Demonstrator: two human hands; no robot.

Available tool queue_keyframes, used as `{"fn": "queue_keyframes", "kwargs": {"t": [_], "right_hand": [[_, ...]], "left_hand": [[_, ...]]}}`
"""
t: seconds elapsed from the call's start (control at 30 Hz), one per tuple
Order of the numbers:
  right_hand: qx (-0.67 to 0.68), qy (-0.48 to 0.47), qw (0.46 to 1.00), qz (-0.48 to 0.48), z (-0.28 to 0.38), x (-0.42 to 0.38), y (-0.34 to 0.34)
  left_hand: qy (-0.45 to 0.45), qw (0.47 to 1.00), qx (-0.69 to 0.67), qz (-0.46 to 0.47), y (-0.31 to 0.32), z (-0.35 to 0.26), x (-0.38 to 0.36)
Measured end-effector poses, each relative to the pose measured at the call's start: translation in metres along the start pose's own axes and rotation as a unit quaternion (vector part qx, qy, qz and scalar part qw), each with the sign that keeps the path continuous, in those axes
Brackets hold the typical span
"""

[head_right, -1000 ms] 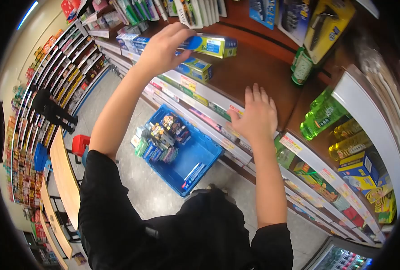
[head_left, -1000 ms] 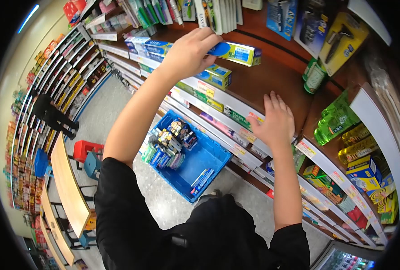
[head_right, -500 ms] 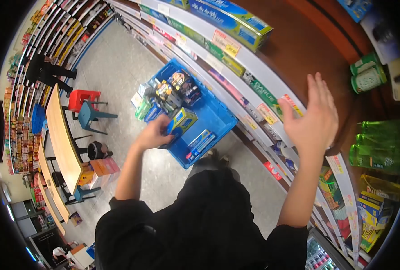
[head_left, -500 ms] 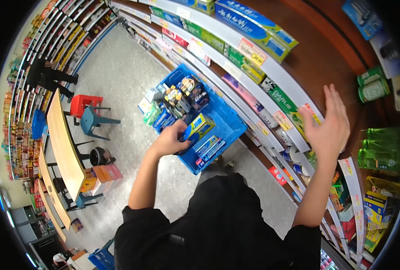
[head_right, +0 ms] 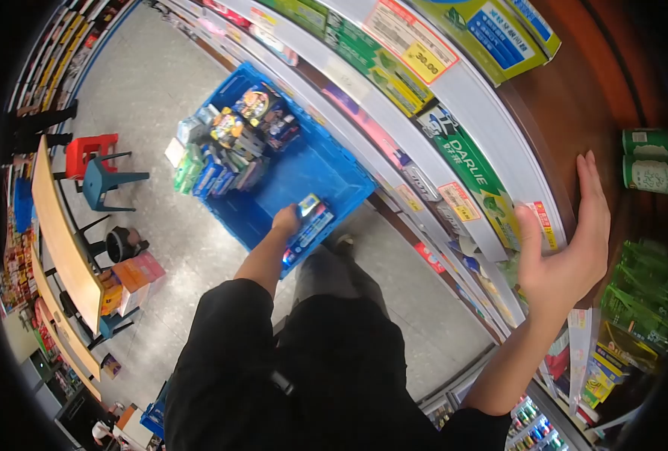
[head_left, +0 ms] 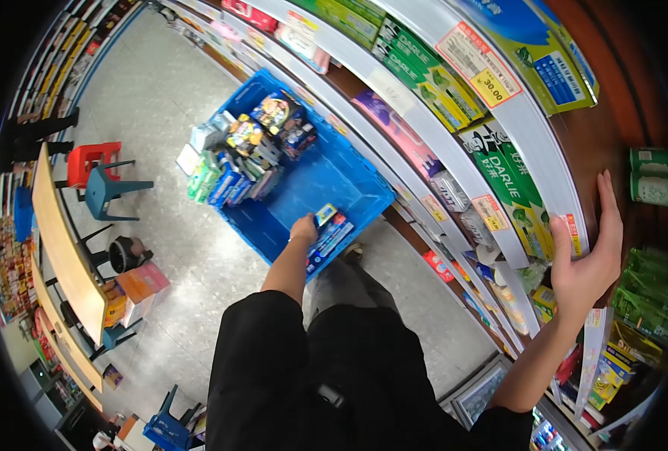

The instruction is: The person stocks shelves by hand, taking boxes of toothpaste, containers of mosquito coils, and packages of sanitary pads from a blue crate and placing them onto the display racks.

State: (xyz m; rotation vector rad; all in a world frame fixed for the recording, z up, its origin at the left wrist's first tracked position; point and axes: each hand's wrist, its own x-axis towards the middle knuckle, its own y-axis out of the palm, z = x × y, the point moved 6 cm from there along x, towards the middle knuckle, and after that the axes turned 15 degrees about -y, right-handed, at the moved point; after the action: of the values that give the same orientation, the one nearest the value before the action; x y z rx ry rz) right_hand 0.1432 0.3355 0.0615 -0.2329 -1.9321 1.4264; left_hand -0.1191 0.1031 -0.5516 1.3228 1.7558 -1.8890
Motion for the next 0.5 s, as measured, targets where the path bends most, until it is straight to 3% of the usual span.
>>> {"fn": "queue_keyframes", "kwargs": {"t": [0.17, 0.27, 0.37, 0.4, 0.5], "right_hand": [[0.001, -0.017, 1.000, -0.004, 0.002, 0.000, 0.005], [0.006, -0.025, 1.000, -0.013, 0.001, 0.000, 0.005], [0.006, -0.016, 1.000, -0.020, -0.001, -0.003, 0.004], [0.005, -0.010, 1.000, -0.024, -0.002, -0.003, 0.001], [-0.019, -0.017, 0.999, -0.027, -0.004, -0.003, -0.006]], "left_hand": [[-0.037, 0.999, -0.016, 0.026, 0.034, 0.017, 0.026], [-0.059, 0.991, -0.065, 0.098, 0.040, 0.026, 0.032], [-0.055, 0.993, -0.030, 0.104, 0.040, 0.036, 0.040], [-0.049, 0.994, -0.014, 0.098, 0.039, 0.039, 0.040], [0.094, 0.984, -0.127, -0.078, -0.016, 0.002, 0.002]]}}
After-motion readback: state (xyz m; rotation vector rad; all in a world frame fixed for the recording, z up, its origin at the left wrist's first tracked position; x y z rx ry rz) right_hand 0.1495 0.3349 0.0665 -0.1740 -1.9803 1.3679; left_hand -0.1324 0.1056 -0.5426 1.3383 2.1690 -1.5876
